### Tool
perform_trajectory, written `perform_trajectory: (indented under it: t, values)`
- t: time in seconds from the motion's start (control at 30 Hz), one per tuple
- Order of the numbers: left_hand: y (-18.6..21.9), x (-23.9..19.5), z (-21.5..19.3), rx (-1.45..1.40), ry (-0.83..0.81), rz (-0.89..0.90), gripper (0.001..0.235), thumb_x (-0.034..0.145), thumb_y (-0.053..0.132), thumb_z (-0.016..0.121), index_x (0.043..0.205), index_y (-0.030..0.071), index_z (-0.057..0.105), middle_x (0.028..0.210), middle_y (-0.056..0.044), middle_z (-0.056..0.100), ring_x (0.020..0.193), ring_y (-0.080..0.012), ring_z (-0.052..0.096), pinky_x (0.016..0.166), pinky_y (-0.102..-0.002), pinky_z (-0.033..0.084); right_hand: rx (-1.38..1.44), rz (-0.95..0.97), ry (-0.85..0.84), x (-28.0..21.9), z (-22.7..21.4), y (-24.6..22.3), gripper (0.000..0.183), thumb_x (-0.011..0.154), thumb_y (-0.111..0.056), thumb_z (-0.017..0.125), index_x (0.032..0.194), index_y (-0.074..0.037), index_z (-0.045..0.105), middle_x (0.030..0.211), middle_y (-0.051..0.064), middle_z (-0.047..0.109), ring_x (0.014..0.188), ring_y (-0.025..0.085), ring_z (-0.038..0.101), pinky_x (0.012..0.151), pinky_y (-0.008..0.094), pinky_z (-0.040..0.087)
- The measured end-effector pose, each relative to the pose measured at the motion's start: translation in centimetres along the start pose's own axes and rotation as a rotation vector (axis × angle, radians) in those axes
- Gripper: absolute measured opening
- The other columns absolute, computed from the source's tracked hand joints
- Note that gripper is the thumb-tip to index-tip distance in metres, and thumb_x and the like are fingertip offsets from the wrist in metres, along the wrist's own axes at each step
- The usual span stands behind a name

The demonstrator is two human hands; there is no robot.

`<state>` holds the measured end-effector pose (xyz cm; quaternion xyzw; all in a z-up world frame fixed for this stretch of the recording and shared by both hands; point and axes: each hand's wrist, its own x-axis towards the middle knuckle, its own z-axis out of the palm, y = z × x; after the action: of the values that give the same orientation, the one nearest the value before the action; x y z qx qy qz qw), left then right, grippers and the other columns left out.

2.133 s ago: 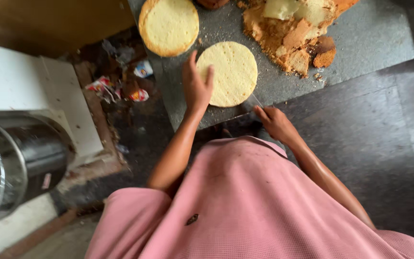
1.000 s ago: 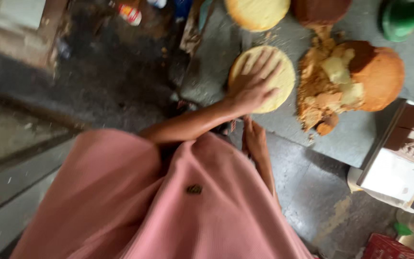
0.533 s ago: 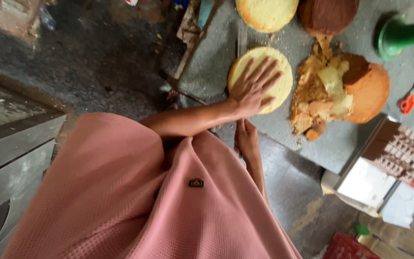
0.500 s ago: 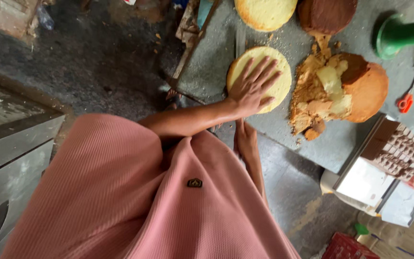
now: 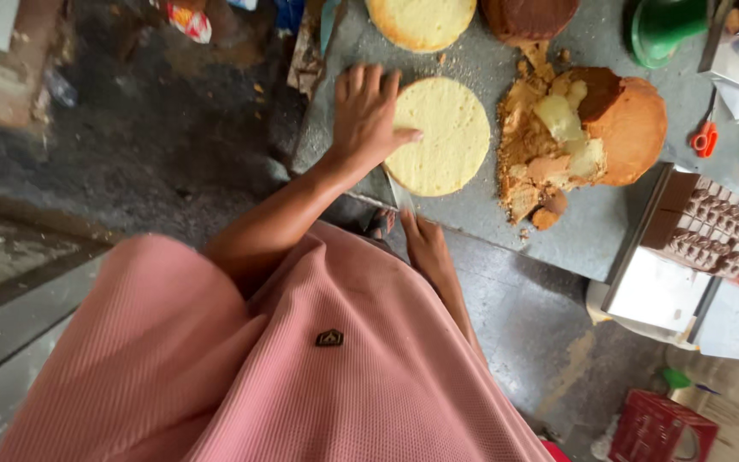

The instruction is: The person slices round cakes into layers using a long serrated knife. They trim the domed tops and cut through the sides to create even layers, then stack the slices on the counter.

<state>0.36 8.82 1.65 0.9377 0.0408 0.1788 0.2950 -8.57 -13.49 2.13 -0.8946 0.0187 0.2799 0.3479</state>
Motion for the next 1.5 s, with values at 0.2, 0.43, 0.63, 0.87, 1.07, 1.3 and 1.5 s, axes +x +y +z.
perform_trajectory:
  t: [0.2,0.43,0.63,0.87,1.07,1.3,1.5]
  values:
    - [-0.7,-0.6,0.4,0.026,-0.013,0.042,0.074,0.062,0.060,0.093,0.102,0.000,0.076,0.120,-0.022,0.058,0.115,-0.0401,0.048,0.101,-0.059,0.035,0.092,0.189,-0.114,-6.7,-3.1,0.0,0.054,0.106,-0.045,0.051,0.078,-0.002,0.067,0.061,0.001,0.055,0.055,0.010,0.045,0.047,0.037,0.038]
    - [0.9,-2.1,3.9,-0.393,-0.115,-0.019,0.067,0.079,0.027,0.091,0.129,0.004,0.053,0.128,-0.016,0.063,0.122,-0.0334,0.060,0.104,-0.041,0.047,-0.028,0.063,-0.157,-6.2,-4.0,-2.8,0.054,0.103,-0.047,0.053,0.084,-0.001,0.071,0.061,0.006,0.057,0.056,0.012,0.048,0.050,0.038,0.039]
    - [2.6,1.8,5.7,-0.761,-0.130,-0.254,0.081,0.070,0.022,0.091,0.132,0.000,0.044,0.121,-0.021,0.066,0.112,-0.0350,0.068,0.097,-0.043,0.054,0.033,-0.046,-0.121,-6.1,-4.6,-1.9,0.050,0.098,-0.049,0.057,0.088,-0.002,0.073,0.059,0.005,0.057,0.057,0.013,0.049,0.051,0.038,0.042]
    - [-0.4,15.0,3.2,-0.933,-0.290,-0.148,0.065,0.075,0.010,0.086,0.129,0.008,0.050,0.117,-0.014,0.071,0.103,-0.0255,0.073,0.086,-0.038,0.062,0.112,0.005,0.008,-4.9,-3.7,3.1,0.048,0.099,-0.045,0.060,0.090,0.001,0.073,0.059,0.001,0.056,0.061,0.009,0.048,0.052,0.036,0.044]
    - [-9.3,20.0,2.0,-1.029,-0.122,-0.386,0.056,0.077,-0.003,0.084,0.125,-0.002,0.056,0.119,-0.016,0.072,0.106,-0.0249,0.072,0.091,-0.037,0.061,0.320,0.064,0.198,-3.8,-2.2,6.3,0.047,0.100,-0.045,0.059,0.091,-0.002,0.073,0.063,-0.007,0.050,0.062,0.007,0.042,0.049,0.033,0.039]
    - [-9.6,19.4,3.9,-1.037,-0.208,-0.549,0.061,0.075,-0.001,0.084,0.128,-0.002,0.053,0.122,-0.017,0.069,0.108,-0.0241,0.070,0.092,-0.036,0.058,0.637,0.190,0.367,-0.5,-2.0,7.0,0.051,0.105,-0.047,0.055,0.078,-0.005,0.063,0.055,-0.002,0.044,0.045,0.009,0.037,0.041,0.031,0.029]
    - [-7.5,16.5,-0.9,-0.535,-0.007,-0.334,0.057,0.087,0.015,0.082,0.133,0.001,0.051,0.116,-0.014,0.071,0.100,-0.0217,0.072,0.086,-0.036,0.059,0.642,0.133,0.370,0.0,-6.2,6.4,0.045,0.104,-0.048,0.053,0.080,-0.011,0.059,0.055,-0.004,0.043,0.043,0.008,0.037,0.039,0.030,0.029]
